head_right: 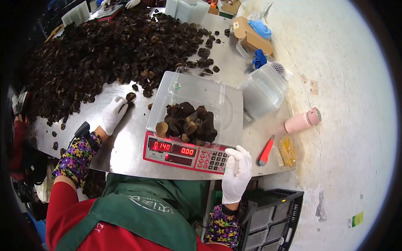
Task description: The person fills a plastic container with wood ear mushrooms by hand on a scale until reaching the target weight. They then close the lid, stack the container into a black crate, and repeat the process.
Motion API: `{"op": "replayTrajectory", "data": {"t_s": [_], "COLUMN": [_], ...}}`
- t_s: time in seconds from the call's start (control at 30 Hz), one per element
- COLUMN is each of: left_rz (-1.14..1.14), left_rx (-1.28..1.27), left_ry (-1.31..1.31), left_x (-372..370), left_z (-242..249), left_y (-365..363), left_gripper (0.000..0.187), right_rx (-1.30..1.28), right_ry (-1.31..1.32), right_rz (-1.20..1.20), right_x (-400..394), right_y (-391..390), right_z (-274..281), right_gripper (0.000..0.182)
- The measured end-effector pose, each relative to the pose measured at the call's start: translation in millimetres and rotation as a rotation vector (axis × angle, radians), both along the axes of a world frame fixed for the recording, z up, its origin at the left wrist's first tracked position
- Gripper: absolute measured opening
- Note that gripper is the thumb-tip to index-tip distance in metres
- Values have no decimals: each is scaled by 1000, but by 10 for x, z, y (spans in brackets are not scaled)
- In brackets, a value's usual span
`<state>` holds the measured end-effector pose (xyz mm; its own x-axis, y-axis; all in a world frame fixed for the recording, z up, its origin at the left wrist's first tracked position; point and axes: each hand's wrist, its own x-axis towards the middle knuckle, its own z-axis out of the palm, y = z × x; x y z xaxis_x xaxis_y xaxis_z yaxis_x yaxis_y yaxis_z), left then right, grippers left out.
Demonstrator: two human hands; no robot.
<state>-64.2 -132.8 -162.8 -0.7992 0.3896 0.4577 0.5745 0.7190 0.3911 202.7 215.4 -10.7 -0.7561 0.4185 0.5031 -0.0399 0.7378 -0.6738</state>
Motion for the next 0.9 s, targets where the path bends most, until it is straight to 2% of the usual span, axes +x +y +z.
{"op": "replayTrajectory", "data": {"t_s": [0.07, 0.1, 0.17, 0.2, 0.23, 0.33, 0.37, 0.4, 0.5, 0.53, 0.6, 0.63, 0.77, 0.83, 0.9], "left_rz": [122, 125, 102, 40, -6, -319, -415, -510, -723, -733, -799, -805, -711, -586, -481], "left_rx": [205, 205, 432, 543, 591, 630, 531, 526, 239, 242, 72, 73, 368, 523, 738], "left_ry": [-30, -25, -92, -148, -184, -177, 14, 17, 101, 102, 80, 78, -141, -270, -486], "left_x": [-134, -131, -64, 91, 150, 473, 501, 595, 621, 600, 546, 538, 502, 491, 534], "left_z": [-43, 24, 388, 757, 929, 1604, 1675, 1766, 1734, 1709, 1668, 1667, 1769, 1731, 1688], "left_y": [-40, -24, 127, 311, 448, 930, 1090, 1246, 1613, 1662, 1712, 1694, 1401, 1249, 1107], "left_gripper": [13, 13, 10, 10, 10, 7, 9, 10, 16, 16, 28, 28, 33, 24, 22], "right_rx": [12, 25, 23, 39, 57, 53, 47, 65, 94, 94, 92, 89, 112, 123, 115], "right_ry": [-3, -10, 1, 2, 0, 11, 22, 22, 49, 58, 57, 55, 41, 27, 19], "right_rz": [-16, -38, -45, -36, -27, -5, 9, 18, 66, 74, 70, 77, 59, 50, 57], "right_x": [34, 51, 40, 29, 18, -100, -138, -171, -240, -249, -226, -213, -152, -157, -176], "right_y": [5, 14, 56, 64, 67, 16, -19, -45, -92, -93, -64, -49, 66, 91, 92], "right_z": [8, 6, 2, 17, 29, 101, 130, 154, 212, 207, 197, 190, 134, 127, 117], "right_gripper": [12, 12, 12, 12, 12, 12, 12, 11, 10, 9, 9, 9, 8, 9, 9]}}
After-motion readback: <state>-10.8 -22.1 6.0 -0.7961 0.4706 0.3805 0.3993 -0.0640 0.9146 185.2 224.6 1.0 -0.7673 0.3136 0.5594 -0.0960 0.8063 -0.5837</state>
